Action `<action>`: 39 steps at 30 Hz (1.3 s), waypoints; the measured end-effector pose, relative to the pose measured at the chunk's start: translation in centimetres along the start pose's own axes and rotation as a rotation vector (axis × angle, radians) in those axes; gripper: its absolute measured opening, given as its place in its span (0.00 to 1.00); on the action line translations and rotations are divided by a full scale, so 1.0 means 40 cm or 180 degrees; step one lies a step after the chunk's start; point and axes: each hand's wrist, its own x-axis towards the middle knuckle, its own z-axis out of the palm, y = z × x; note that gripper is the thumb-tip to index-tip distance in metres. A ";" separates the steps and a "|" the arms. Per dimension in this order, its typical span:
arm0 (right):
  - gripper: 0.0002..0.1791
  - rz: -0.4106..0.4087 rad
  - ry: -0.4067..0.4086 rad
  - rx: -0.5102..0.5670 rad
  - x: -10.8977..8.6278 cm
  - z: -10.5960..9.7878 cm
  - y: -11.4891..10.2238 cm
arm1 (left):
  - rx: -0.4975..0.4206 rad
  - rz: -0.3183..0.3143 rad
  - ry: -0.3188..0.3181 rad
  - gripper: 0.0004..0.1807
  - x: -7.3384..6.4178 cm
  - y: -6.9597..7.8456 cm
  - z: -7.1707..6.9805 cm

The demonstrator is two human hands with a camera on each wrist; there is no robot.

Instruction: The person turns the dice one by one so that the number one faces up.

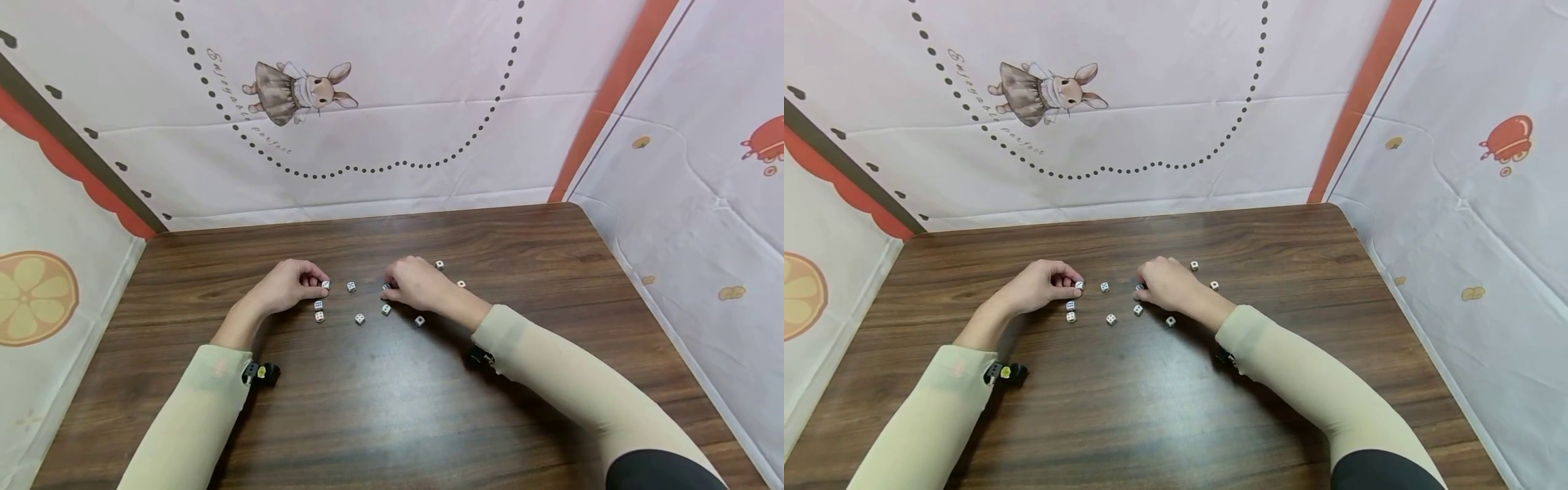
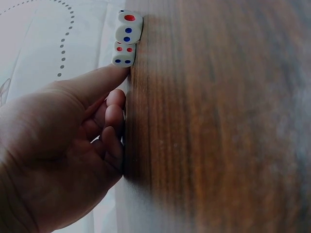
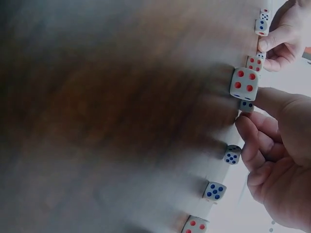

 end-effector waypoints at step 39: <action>0.11 0.0245 -0.0340 0.1068 -0.040 -0.001 0.014 | -0.0088 0.0006 0.0002 0.09 -0.003 -0.001 0.006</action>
